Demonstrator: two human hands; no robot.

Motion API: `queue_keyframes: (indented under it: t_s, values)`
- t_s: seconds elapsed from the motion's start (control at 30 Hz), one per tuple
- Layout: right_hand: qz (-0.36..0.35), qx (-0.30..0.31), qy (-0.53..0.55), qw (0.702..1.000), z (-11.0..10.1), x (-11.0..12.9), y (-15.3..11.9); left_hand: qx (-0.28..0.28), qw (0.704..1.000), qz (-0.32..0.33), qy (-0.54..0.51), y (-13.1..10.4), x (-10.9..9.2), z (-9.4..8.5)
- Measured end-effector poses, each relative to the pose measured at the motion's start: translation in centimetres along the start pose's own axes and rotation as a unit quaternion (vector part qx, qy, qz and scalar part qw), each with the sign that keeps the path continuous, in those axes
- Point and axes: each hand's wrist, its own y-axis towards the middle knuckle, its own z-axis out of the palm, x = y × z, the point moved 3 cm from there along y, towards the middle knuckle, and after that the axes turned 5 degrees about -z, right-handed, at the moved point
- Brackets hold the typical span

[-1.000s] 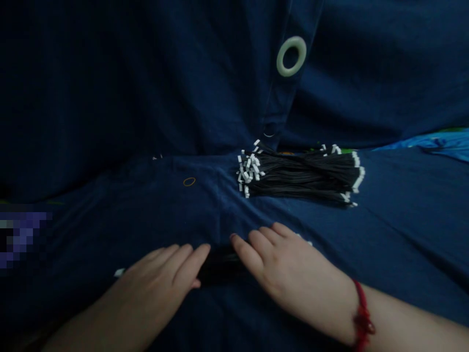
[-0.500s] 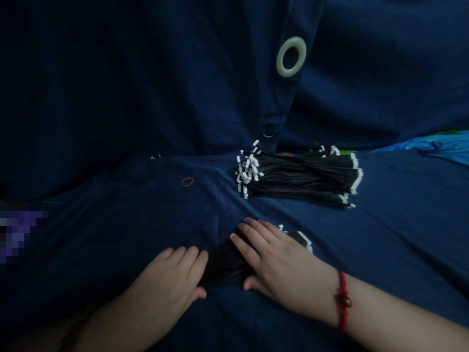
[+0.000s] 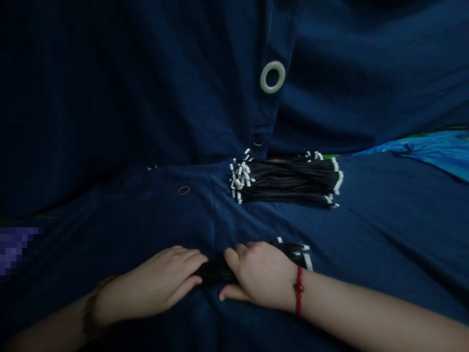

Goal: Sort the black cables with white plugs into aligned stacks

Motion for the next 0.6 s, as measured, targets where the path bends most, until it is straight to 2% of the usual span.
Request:
queue_keyframes:
  t_s: [0.17,0.23,0.33,0.4,0.47,0.53,0.6]
  values:
    - [0.009,0.001,-0.01,1.0,-0.5,0.0,-0.1,0.034,0.984,-0.02,-0.173,0.0,1.2,-1.9]
    - [0.005,0.012,-0.027,1.0,-1.1,-0.3,-0.8,-0.007,0.971,-0.042,-0.236,0.0,2.7,-2.4]
    - [-0.002,0.022,-0.051,0.998,-3.0,-1.9,-2.1,-0.13,0.94,-0.101,-0.298,0.5,6.7,-2.3]
    - [0.002,0.004,-0.069,0.998,-5.2,-4.1,-2.8,-0.184,0.926,-0.157,-0.29,1.1,9.4,-1.4]
    - [0.034,-0.039,-0.111,0.992,-7.9,-7.2,-3.0,-0.206,0.923,-0.176,-0.272,1.8,11.0,-0.4]
    - [0.11,-0.105,-0.164,0.975,-10.8,-11.1,-2.8,-0.206,0.931,-0.164,-0.254,2.3,11.2,0.0]
    - [0.171,-0.141,-0.191,0.956,-12.7,-14.9,-2.3,-0.199,0.94,-0.143,-0.236,2.3,10.6,-0.1]
